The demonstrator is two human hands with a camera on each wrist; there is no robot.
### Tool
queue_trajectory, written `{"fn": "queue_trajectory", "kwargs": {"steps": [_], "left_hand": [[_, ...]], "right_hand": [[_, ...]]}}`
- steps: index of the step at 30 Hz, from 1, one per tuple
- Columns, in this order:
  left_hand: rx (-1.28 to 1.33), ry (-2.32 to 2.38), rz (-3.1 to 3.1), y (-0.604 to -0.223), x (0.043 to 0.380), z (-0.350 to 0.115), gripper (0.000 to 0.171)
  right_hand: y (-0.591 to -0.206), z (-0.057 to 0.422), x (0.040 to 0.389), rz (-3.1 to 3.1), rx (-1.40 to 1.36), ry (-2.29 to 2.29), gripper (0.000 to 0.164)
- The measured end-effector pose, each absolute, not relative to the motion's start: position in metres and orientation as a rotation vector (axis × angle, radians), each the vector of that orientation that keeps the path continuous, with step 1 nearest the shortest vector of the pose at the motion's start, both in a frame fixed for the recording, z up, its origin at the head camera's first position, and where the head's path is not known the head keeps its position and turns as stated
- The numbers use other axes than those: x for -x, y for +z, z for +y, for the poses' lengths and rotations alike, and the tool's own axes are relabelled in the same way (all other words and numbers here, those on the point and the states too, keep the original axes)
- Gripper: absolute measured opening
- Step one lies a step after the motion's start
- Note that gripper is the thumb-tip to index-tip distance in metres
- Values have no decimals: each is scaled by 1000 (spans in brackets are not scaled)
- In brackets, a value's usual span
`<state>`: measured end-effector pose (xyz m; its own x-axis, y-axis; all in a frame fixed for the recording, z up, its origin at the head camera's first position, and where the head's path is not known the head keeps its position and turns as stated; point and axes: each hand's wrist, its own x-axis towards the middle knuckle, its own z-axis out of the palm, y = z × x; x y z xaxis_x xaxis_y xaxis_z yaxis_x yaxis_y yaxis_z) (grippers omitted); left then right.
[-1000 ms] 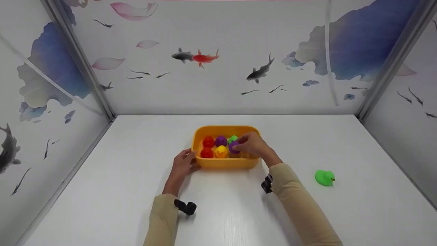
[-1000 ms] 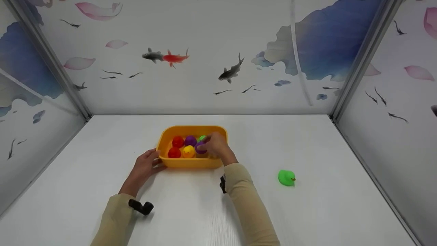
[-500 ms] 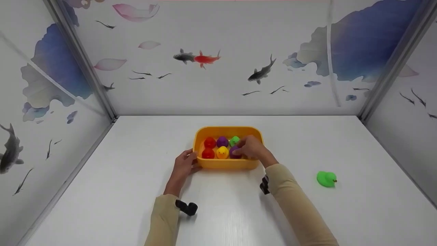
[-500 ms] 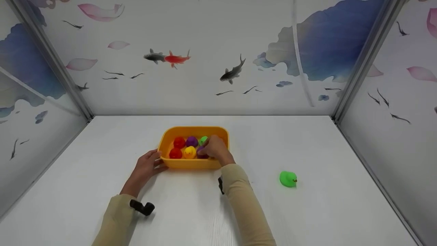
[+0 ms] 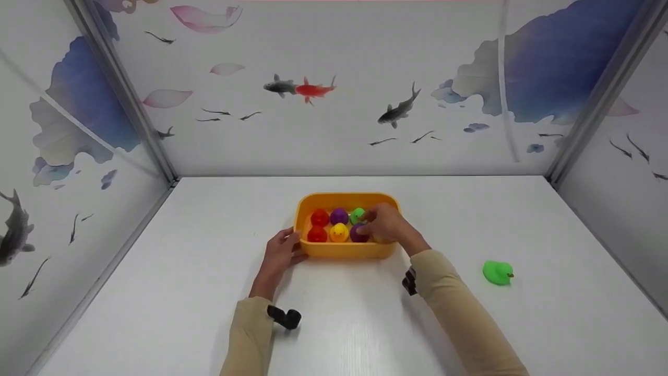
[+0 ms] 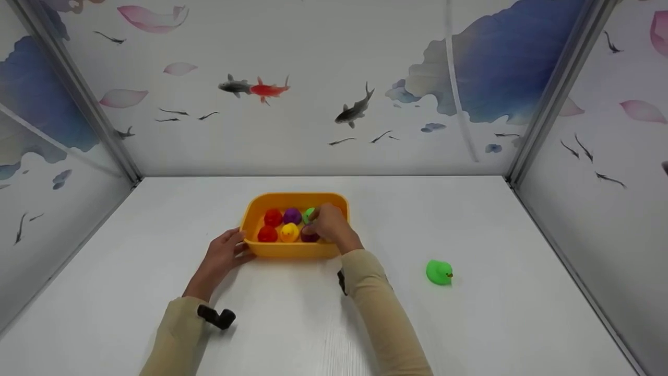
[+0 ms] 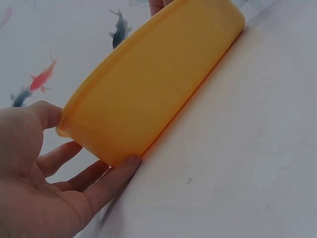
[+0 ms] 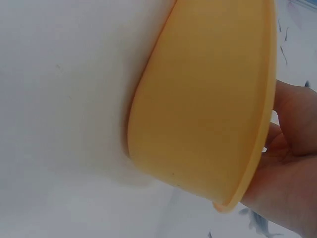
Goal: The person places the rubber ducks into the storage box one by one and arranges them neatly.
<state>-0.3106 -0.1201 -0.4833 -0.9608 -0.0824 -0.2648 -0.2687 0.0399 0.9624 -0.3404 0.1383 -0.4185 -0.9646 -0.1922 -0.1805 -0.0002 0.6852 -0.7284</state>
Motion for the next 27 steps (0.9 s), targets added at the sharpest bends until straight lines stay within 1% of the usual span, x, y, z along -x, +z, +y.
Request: {"fn": "queue_trajectory", "kwargs": {"steps": [6,15,27], "left_hand": [[373,2056,2159,-484,310,-121,48],[396,2056,2143,-482,311,-121,48],[394,2036,2150,-482,312,-119,50]], "right_hand": [[-408,154,334,2694,236,-1136,37],[-395,185,304,2746,383,-1204,31],[-389,252,269,2850,367,-1214,33]]}}
